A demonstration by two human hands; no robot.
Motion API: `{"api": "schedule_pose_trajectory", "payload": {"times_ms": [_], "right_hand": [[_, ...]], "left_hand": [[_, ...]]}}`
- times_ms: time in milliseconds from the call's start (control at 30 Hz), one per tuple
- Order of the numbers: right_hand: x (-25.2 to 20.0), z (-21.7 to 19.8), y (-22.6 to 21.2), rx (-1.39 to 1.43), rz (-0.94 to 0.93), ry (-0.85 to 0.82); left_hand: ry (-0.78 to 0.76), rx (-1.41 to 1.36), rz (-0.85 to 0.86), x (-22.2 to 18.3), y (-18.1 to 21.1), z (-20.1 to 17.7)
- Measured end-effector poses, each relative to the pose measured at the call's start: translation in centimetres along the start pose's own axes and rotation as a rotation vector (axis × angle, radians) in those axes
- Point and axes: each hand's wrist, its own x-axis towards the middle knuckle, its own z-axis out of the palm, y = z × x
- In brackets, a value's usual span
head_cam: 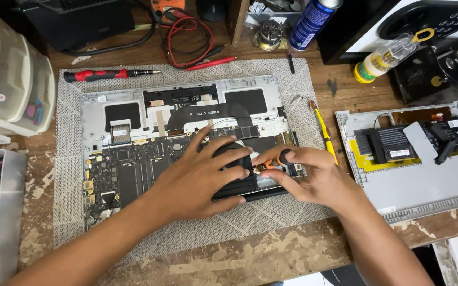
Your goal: A person is disassembling a laptop, specifically removing screws from the cooling fan and motherboard area using a precision screwdriver.
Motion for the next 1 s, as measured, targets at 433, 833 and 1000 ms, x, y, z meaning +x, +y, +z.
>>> {"api": "schedule_pose_trajectory", "payload": {"times_ms": [433,833,1000], "right_hand": [[0.8,0.7,-1.1,-0.117,0.105,0.067],[0.9,1.1,-1.3,-0.144,0.045,0.064],[1.6,0.3,-2.3,-0.135,0.122,-0.045]], "left_hand": [[0.011,-0.007,-0.010,-0.1,0.1,0.1],[0.013,-0.003,-0.013,-0.2,0.1,0.3],[-0.023,0.000,-0.030,-0.2,0.1,0.3]]}}
